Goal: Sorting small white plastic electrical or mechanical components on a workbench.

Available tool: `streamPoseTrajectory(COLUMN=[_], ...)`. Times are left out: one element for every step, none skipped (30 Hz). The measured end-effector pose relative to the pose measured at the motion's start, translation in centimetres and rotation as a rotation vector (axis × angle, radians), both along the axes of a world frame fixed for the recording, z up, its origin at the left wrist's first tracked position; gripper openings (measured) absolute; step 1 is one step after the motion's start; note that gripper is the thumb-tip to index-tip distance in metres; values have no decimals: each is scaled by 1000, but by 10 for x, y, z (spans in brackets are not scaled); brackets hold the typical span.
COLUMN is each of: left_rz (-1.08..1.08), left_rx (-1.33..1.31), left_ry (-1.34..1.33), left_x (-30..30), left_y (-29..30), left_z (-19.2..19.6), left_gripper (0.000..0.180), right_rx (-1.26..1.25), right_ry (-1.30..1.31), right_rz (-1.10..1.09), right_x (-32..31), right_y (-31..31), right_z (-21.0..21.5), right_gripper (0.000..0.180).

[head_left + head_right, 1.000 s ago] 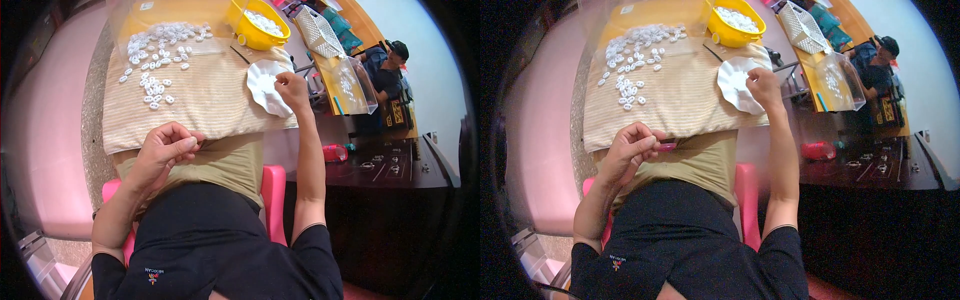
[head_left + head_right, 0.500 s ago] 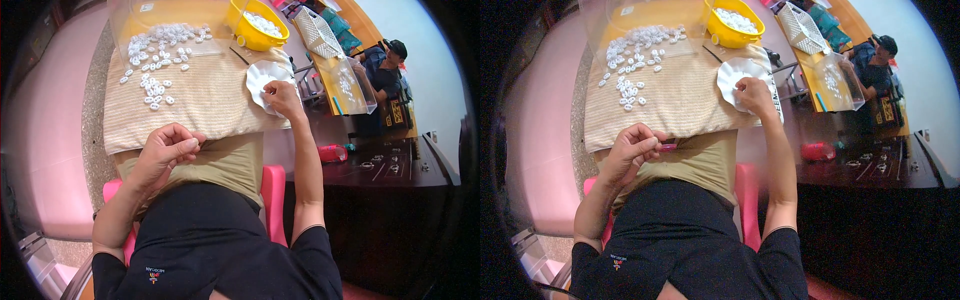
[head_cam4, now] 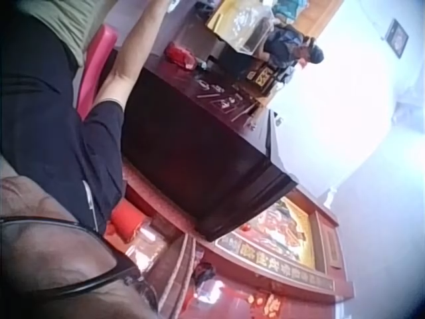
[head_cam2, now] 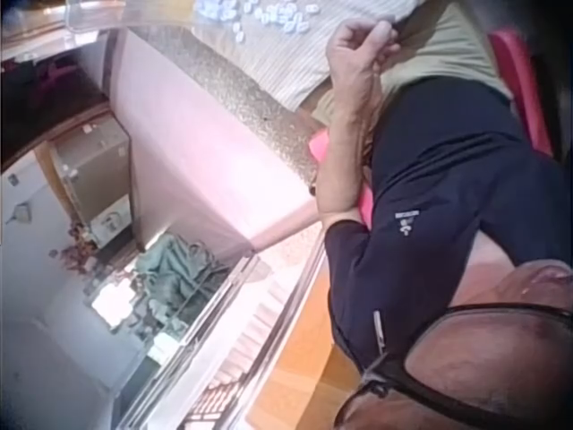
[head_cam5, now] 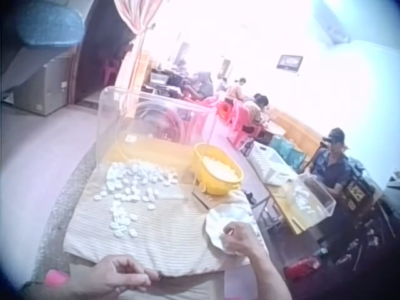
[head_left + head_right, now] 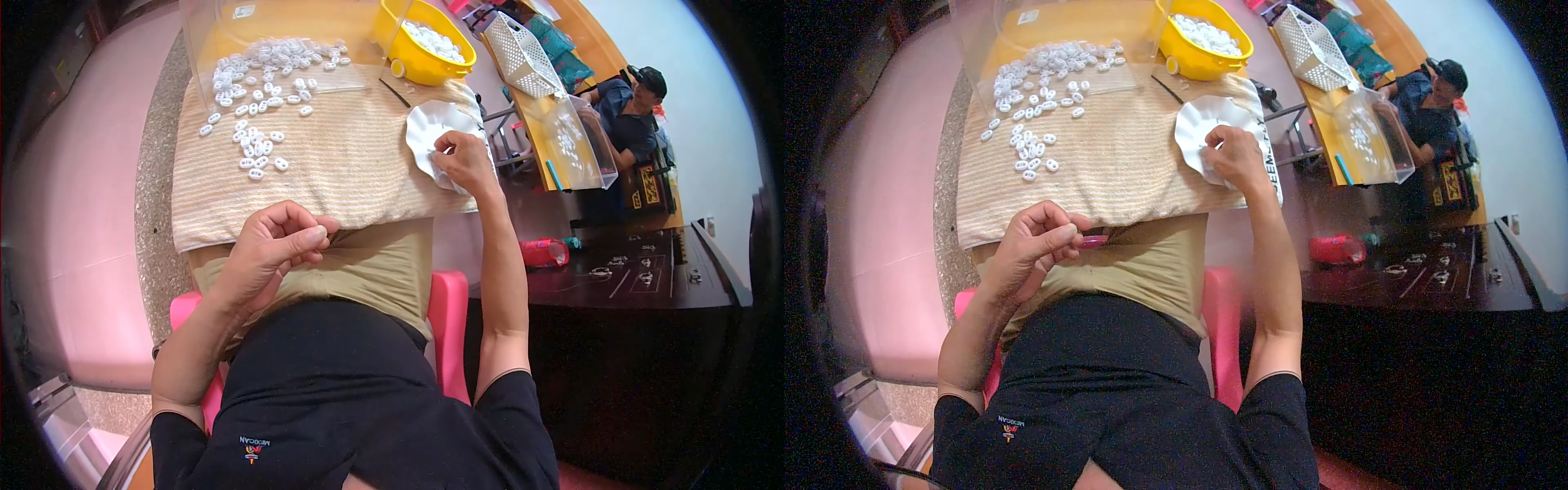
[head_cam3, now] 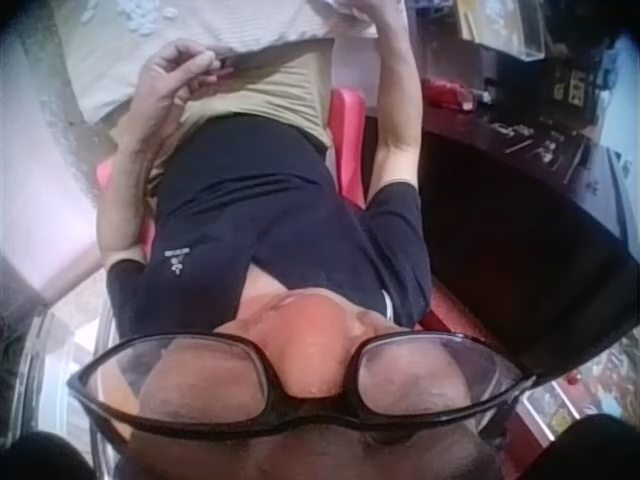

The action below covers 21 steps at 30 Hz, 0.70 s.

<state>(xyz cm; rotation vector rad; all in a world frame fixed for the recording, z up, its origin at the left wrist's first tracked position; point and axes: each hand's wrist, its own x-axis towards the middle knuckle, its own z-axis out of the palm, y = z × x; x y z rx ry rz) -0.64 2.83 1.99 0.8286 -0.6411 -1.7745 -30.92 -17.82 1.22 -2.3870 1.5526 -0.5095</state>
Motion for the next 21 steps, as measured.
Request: streamPoseTrajectory(left_rz=[-6, -6, -6, -7, -7, -6, -5, -5, -1, 3, 4, 6, 8, 9, 9, 9, 8, 0, -8, -9, -8], left_rx=[-3, -3, -5, -7, -6, -5, -4, -5, -11, -17, -17, -15, -14, -12, -12, -11, -10, -13, -16, -15, -12], left_ry=[-5, -7, -6, -5, -6, -6, -6, -5, 1, 8, 8, 10, 12, 12, 10, 7, 8, -7, -22, -23, -29], left_x=[0, 0, 0, 0, 0, 0, -1, 0, 0, 0, 0, 0, 0, 0, 1, 1, 1, 1, 0, 0, 0], left_y=[0, 0, 0, 0, 0, 0, 0, 0, 0, 0, 0, 0, 0, 0, 0, 0, 0, 0, 1, 1, 1], left_z=[0, 0, 0, 0, 0, 0, 0, 0, -1, -1, -1, 0, 0, 0, -1, -1, 0, 1, 2, 2, 2], left_gripper=[11, 11, 11, 11, 11, 11, 11, 11, 10, 10, 10, 10, 10, 10, 10, 10, 10, 11, 11, 11, 11], right_rx=[-52, -52, -36, -20, -20, -17, -14, -16, -16, -16, -16, -9, -1, 0, -8, -15, -27, -39, -97, -97, -128], right_ry=[-11, -12, -2, 8, 8, 17, 27, 28, 23, 18, 18, 6, -5, -6, -23, -41, -98, -155, -193, -193, -230], right_rz=[36, 36, 29, 21, 20, 15, 9, 10, 16, 23, 23, 10, -3, -1, -30, -59, -80, -101, -120, -122, -135], right_x=[-1, 0, 2, 3, 5, 5, 6, 6, 6, 6, 5, 5, 4, 4, 4, 3, -3, -7, -11, -11, -11], right_y=[-1, -2, -3, -3, -4, -4, -3, -4, -5, -6, -6, -5, -4, -3, -1, -1, -2, -4, -6, -8, -10], right_z=[-1, -1, -1, -1, -1, -1, 0, 0, -1, 0, 0, 0, 0, 2, 5, 7, 8, 8, 8, 8, 8], right_gripper=[17, 17, 17, 17, 17, 17, 16, 16, 16, 15, 15, 14, 14, 14, 14, 14, 13, 12, 11, 11, 11])
